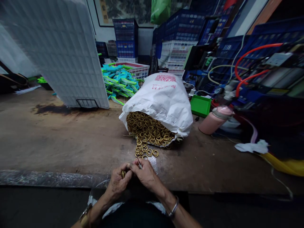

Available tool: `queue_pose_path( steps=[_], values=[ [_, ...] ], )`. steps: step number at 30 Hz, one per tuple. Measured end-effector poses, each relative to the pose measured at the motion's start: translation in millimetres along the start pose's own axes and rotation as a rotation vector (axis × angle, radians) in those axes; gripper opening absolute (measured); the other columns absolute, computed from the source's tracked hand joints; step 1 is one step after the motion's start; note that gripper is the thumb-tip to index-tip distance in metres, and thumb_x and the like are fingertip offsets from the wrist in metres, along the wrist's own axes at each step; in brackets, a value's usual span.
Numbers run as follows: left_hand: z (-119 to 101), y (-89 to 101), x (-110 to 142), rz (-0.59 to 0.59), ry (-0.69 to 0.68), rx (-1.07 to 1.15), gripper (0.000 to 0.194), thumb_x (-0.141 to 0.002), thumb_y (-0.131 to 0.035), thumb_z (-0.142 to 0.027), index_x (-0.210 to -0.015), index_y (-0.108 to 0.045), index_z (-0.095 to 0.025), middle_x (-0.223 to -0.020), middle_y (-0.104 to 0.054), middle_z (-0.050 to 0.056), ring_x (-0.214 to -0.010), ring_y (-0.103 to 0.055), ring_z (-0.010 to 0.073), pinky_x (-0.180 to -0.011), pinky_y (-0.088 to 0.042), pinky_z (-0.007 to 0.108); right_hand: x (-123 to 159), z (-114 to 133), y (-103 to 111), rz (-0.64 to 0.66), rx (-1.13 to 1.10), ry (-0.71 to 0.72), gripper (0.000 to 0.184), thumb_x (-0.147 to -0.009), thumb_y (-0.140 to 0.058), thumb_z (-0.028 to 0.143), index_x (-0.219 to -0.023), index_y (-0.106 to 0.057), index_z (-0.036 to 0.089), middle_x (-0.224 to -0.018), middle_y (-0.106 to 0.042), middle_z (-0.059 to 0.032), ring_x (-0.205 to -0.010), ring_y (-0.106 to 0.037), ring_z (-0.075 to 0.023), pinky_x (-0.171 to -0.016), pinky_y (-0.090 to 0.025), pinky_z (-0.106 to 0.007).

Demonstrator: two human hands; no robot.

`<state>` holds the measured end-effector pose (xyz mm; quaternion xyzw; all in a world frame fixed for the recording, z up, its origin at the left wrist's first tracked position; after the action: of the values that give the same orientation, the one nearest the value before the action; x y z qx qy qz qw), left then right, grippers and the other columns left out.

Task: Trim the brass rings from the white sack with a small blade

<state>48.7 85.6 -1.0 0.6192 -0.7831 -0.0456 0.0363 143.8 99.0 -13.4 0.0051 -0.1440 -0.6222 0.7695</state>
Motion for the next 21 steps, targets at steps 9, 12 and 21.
queue_pose_path(
  steps=[9,12,21],
  values=[
    [23.6,-7.6,3.9,0.054,0.311,0.345,0.023,-0.07,-0.058,-0.036,-0.065,-0.054,-0.014,-0.054,-0.049,-0.004,-0.042,-0.035,0.005,-0.04,-0.025,0.017,2.6,-0.6,-7.4,0.057,-0.006,-0.066,0.027,-0.077,-0.045,0.035,-0.058,-0.048,0.016,-0.053,-0.052,0.0026,-0.05,-0.042,-0.0076,-0.048,-0.031,-0.019],
    [26.7,-9.2,5.3,0.061,0.326,0.399,0.023,-0.07,-0.058,-0.036,-0.065,-0.053,-0.014,-0.055,-0.049,-0.004,-0.039,-0.033,0.0036,-0.038,-0.024,0.017,3.2,-2.2,-9.4,0.067,-0.023,-0.063,0.028,-0.077,-0.044,0.035,-0.056,-0.047,0.017,-0.051,-0.051,0.0032,-0.047,-0.04,-0.0067,-0.047,-0.03,-0.019],
    [22.2,-1.5,8.8,-0.001,0.365,0.413,0.023,-0.068,-0.059,-0.035,-0.063,-0.051,-0.015,-0.049,-0.048,-0.005,-0.036,-0.032,0.0028,-0.037,-0.023,0.017,4.7,6.2,10.2,-0.083,0.363,0.078,0.028,-0.082,-0.034,0.03,-0.062,-0.049,0.017,-0.056,-0.05,0.0012,-0.054,-0.043,-0.0099,-0.052,-0.03,-0.02]
  ],
)
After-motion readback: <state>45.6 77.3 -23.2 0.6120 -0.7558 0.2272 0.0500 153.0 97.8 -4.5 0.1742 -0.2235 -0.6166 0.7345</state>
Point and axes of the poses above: each hand's wrist, its own x-axis away from the middle knuckle, its own y-axis out of the back of the hand, z = x × y, the point moved 9 cm from there along -x, towards the middle knuckle
